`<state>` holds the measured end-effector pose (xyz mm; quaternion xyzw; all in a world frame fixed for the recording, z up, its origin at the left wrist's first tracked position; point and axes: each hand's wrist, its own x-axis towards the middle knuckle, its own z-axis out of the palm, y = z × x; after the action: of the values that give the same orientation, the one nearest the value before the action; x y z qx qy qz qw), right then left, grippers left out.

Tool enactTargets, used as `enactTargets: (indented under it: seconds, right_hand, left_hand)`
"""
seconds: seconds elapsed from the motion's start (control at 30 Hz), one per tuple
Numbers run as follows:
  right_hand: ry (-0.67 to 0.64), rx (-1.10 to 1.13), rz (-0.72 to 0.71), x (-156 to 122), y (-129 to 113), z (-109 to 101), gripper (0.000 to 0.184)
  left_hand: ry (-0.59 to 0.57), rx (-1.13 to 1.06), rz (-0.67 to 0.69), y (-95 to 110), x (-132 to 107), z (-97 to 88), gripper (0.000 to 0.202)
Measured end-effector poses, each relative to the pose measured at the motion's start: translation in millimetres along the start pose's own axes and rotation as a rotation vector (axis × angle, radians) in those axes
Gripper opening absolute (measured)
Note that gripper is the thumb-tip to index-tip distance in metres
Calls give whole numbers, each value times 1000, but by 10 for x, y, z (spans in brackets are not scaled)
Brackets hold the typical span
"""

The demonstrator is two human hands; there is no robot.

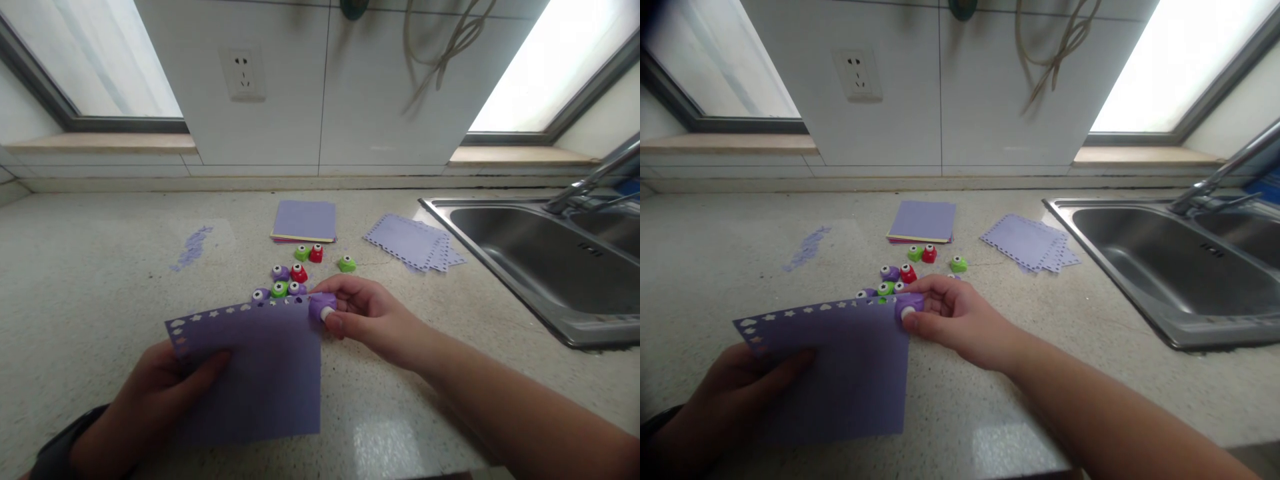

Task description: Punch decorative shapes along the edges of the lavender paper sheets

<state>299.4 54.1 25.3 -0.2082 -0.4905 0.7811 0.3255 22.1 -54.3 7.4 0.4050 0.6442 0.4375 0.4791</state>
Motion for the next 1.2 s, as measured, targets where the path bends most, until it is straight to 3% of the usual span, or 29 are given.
enactTargets:
  seconds: [0.3,0.97,1.2]
  right_hand:
    - [28,-38,-10,9,-1,-29,27]
    - [35,-67,-34,17,13,-25,28]
    - [13,-43,-33,19,26,-25,25]
  left_hand:
    - [-151,46,-49,-52,95,-142,28]
    - [-151,177,38,-32,107,-154,19]
    - [-23,127,73,47,41,-38,14]
